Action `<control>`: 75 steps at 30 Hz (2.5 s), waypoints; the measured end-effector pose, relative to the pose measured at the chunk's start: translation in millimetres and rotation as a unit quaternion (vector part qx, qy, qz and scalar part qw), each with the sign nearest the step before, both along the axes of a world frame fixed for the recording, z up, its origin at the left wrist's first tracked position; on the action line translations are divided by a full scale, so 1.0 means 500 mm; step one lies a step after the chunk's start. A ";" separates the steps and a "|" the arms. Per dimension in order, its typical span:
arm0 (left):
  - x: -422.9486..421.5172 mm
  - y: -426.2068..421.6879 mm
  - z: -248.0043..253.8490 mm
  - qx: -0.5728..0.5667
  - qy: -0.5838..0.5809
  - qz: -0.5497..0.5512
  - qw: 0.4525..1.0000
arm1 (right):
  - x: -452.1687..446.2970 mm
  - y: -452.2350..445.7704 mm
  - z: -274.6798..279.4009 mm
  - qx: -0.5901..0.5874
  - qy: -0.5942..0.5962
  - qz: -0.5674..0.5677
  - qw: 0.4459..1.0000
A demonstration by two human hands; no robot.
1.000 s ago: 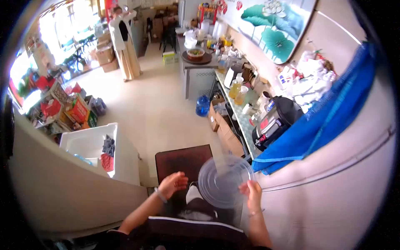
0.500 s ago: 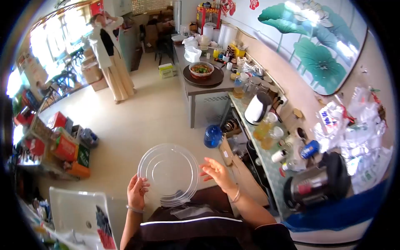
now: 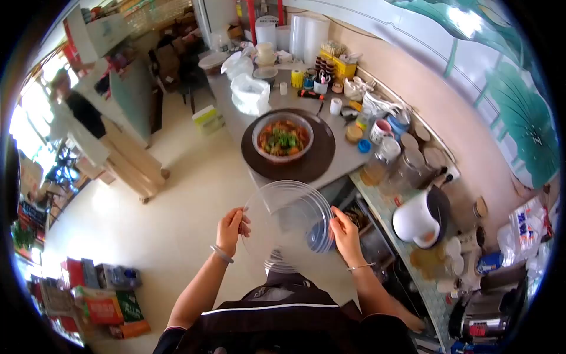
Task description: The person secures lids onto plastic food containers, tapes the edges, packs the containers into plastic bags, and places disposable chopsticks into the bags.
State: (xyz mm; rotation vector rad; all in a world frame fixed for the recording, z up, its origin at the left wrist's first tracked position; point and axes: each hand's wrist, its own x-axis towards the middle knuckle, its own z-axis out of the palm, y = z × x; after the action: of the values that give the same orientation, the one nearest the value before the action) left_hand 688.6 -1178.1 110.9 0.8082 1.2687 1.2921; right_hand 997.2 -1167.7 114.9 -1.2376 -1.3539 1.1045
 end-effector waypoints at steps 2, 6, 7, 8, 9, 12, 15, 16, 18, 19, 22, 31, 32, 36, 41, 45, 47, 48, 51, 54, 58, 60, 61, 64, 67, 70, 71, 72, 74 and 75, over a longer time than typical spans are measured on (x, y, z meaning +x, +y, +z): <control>-0.042 0.151 -0.016 0.021 0.066 0.012 0.997 | -0.060 0.155 -0.014 0.024 -0.066 -0.025 0.997; -0.115 0.417 -0.026 0.042 0.174 -0.004 0.984 | -0.142 0.409 -0.012 0.180 -0.196 -0.077 0.961; -0.128 0.469 -0.031 0.032 0.199 -0.016 0.979 | -0.149 0.456 -0.011 0.167 -0.218 -0.079 0.958; -0.142 0.526 -0.051 0.056 0.214 -0.030 0.975 | -0.157 0.498 -0.005 0.152 -0.239 -0.082 0.955; -0.147 0.579 -0.070 0.050 0.236 -0.039 0.970 | -0.162 0.536 -0.006 0.137 -0.261 -0.084 0.952; -0.150 0.702 -0.116 0.087 0.335 -0.061 0.936 | -0.169 0.621 -0.046 0.108 -0.307 -0.116 0.939; -0.132 0.773 -0.133 0.181 0.406 -0.081 0.892 | -0.170 0.654 -0.084 0.081 -0.335 -0.167 0.924; -0.123 0.786 -0.124 0.170 0.376 -0.098 0.905 | -0.172 0.649 -0.091 0.067 -0.340 -0.183 0.920; -0.120 0.807 -0.104 0.153 0.365 -0.153 0.906 | -0.187 0.642 -0.084 -0.005 -0.339 -0.195 0.920; -0.114 0.828 -0.137 0.150 0.348 -0.185 0.907 | -0.185 0.650 -0.099 -0.045 -0.341 -0.203 0.917; -0.143 0.833 -0.154 0.169 0.341 -0.242 0.893 | -0.204 0.658 -0.095 -0.078 -0.317 -0.220 0.919; -0.148 0.832 -0.132 0.116 0.320 -0.288 0.895 | -0.208 0.646 -0.126 -0.132 -0.254 -0.251 0.924; -0.145 0.842 -0.128 0.121 0.321 -0.277 0.897 | -0.203 0.650 -0.120 -0.105 -0.272 -0.253 0.922; -0.107 0.910 -0.136 0.140 0.262 -0.255 0.920 | -0.218 0.711 -0.076 -0.003 -0.347 -0.281 0.895; 0.008 1.028 -0.175 0.135 0.243 -0.376 0.884 | -0.230 0.821 -0.110 0.035 -0.348 -0.128 0.928; 0.014 1.051 -0.176 0.183 0.294 -0.410 0.843 | -0.260 0.829 -0.120 -0.065 -0.418 -0.160 0.892; 0.015 1.049 -0.173 0.204 0.310 -0.384 0.846 | -0.270 0.840 -0.105 -0.123 -0.432 -0.141 0.882; 0.019 1.044 -0.179 0.202 0.312 -0.372 0.850 | -0.268 0.840 -0.110 -0.137 -0.440 -0.140 0.876; 0.017 1.040 -0.177 0.186 0.300 -0.373 0.858 | -0.271 0.846 -0.095 -0.161 -0.437 -0.129 0.875; 0.010 1.041 -0.167 0.187 0.272 -0.383 0.863 | -0.235 0.822 -0.121 -0.078 -0.402 -0.167 0.897; 0.004 1.048 -0.175 0.147 0.224 -0.409 0.873 | -0.212 0.653 -0.155 -0.098 -0.310 -0.328 0.887; 0.002 1.050 -0.173 0.151 0.210 -0.422 0.869 | -0.239 0.572 -0.193 -0.135 -0.207 -0.352 0.903; -0.003 1.052 -0.175 0.168 0.212 -0.425 0.864 | -0.251 0.559 -0.201 -0.134 -0.189 -0.377 0.897; -0.010 1.045 -0.187 0.190 0.176 -0.421 0.869 | -0.278 0.550 -0.243 -0.088 -0.118 -0.458 0.876; -0.014 1.042 -0.172 0.191 0.170 -0.420 0.871 | -0.281 0.546 -0.245 -0.078 -0.151 -0.457 0.873; -0.021 1.046 -0.170 0.179 0.187 -0.401 0.879 | -0.266 0.540 -0.282 -0.047 -0.146 -0.462 0.874; -0.025 1.040 -0.165 0.172 0.192 -0.389 0.884 | -0.272 0.536 -0.276 -0.034 -0.150 -0.459 0.875; -0.033 1.031 -0.159 0.134 0.177 -0.372 0.902 | -0.278 0.521 -0.264 -0.083 -0.091 -0.463 0.878; -0.065 1.006 -0.145 0.059 0.143 -0.331 0.931 | -0.303 0.493 -0.226 -0.175 0.026 -0.463 0.869; -0.087 0.985 -0.189 0.053 0.138 -0.305 0.941 | -0.326 0.484 -0.221 -0.177 0.046 -0.456 0.871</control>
State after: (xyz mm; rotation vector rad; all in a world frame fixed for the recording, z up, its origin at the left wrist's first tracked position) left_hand 645.1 -685.4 16.4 1.3698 1.0396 0.7627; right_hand 834.1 -925.5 4.3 -1.7886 -0.3526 0.7001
